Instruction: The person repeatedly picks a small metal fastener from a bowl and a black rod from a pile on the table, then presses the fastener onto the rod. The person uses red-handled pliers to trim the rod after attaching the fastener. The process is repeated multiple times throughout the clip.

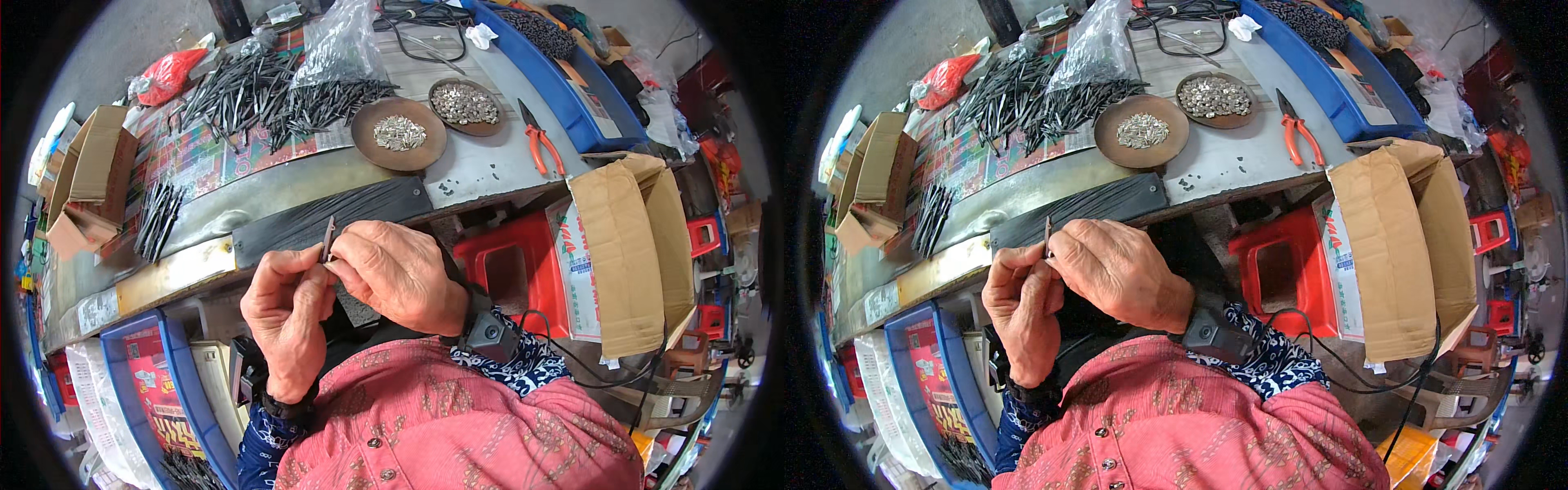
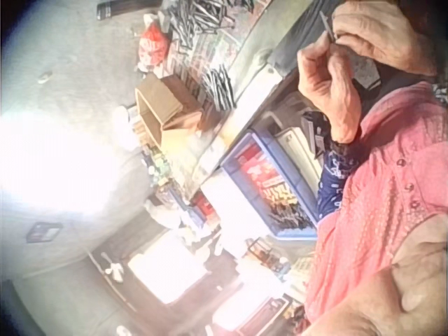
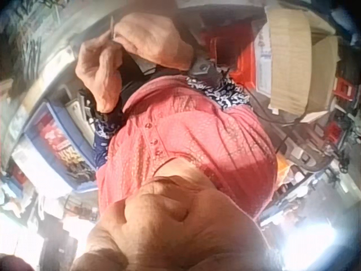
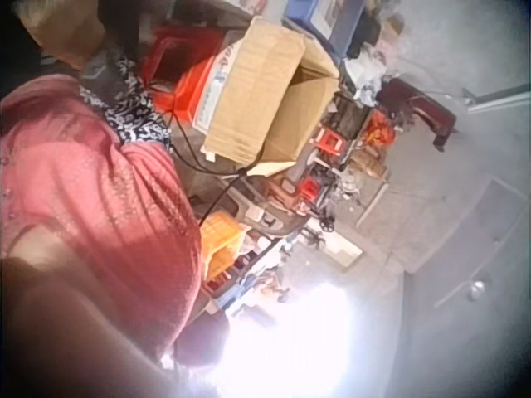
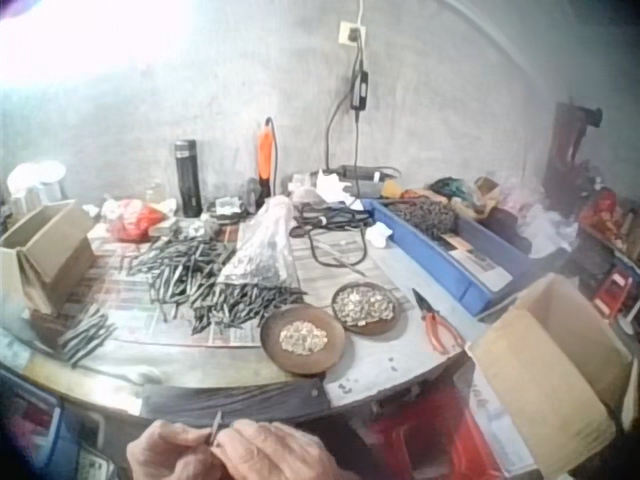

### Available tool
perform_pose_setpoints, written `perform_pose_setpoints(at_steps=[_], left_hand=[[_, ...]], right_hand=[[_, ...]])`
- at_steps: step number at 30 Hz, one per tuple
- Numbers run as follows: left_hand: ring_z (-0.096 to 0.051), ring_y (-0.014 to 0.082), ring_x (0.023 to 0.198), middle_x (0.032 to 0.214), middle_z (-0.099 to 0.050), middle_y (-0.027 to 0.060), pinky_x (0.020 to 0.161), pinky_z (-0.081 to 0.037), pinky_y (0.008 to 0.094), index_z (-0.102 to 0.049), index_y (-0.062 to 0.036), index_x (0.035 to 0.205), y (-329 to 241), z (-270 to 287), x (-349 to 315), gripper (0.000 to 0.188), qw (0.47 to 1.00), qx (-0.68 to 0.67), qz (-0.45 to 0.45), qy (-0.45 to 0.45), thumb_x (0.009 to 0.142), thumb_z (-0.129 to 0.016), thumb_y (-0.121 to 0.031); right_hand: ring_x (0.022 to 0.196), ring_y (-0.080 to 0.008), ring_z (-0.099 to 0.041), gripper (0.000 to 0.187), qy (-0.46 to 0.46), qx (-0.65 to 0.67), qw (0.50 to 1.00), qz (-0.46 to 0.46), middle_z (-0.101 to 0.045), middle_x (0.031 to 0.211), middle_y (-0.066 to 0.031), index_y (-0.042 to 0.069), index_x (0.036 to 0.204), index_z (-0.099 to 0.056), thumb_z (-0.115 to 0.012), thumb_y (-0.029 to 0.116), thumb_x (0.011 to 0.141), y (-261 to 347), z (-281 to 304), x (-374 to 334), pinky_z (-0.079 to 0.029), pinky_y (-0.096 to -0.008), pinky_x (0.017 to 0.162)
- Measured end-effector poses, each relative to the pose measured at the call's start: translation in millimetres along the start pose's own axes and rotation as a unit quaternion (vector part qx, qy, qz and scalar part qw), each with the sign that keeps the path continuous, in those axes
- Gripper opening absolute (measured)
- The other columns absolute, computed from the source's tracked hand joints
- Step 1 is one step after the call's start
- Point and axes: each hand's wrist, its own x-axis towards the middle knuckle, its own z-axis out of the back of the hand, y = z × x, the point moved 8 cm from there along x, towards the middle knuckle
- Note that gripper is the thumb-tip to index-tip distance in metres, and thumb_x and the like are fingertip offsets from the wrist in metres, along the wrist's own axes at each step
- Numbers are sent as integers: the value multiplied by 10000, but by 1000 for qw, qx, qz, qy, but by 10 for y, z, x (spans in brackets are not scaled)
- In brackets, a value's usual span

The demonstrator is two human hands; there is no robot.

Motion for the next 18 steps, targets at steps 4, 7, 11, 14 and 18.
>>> perform_pose_setpoints(at_steps=[4,7,11,14,18], left_hand=[[-447,44,568,749,-587,8,495,-337,191,-612,27,1024,-21,-5,-11,110,1000,-28,-2,7,919,-581,35],[-440,38,569,747,-579,-1,493,-333,188,-613,26,1022,-15,-19,-7,103,999,-49,3,6,923,-584,27],[-431,32,568,748,-578,-6,489,-324,186,-614,22,1019,-7,-24,-2,96,999,-32,14,-3,928,-585,18],[-429,29,568,753,-582,-5,487,-322,184,-614,20,1019,-1,-30,-5,94,999,-29,18,-5,930,-583,17],[-437,29,574,769,-590,0,490,-326,182,-613,19,1022,1,-44,15,95,999,-53,5,8,933,-581,14]], right_hand=[[749,-265,-618,279,-4,-20,1000,-5,-572,880,-121,-19,1009,-574,-700,81,782,9,-27,-2,-529,-352,656],[656,-259,-627,214,-25,-21,999,-11,-616,815,-122,-16,978,-580,-699,48,811,11,-16,5,-530,-353,568],[597,-256,-598,155,-23,-22,999,-28,-595,755,-107,3,925,-573,-679,51,824,-9,-34,-1,-487,-352,511],[579,-252,-569,130,-11,-21,999,-42,-555,721,-92,24,865,-557,-675,54,820,-46,-60,-3,-457,-360,492],[604,-256,-551,147,-10,16,998,-62,-515,722,-84,46,813,-537,-682,70,813,-91,-69,12,-454,-373,508]])
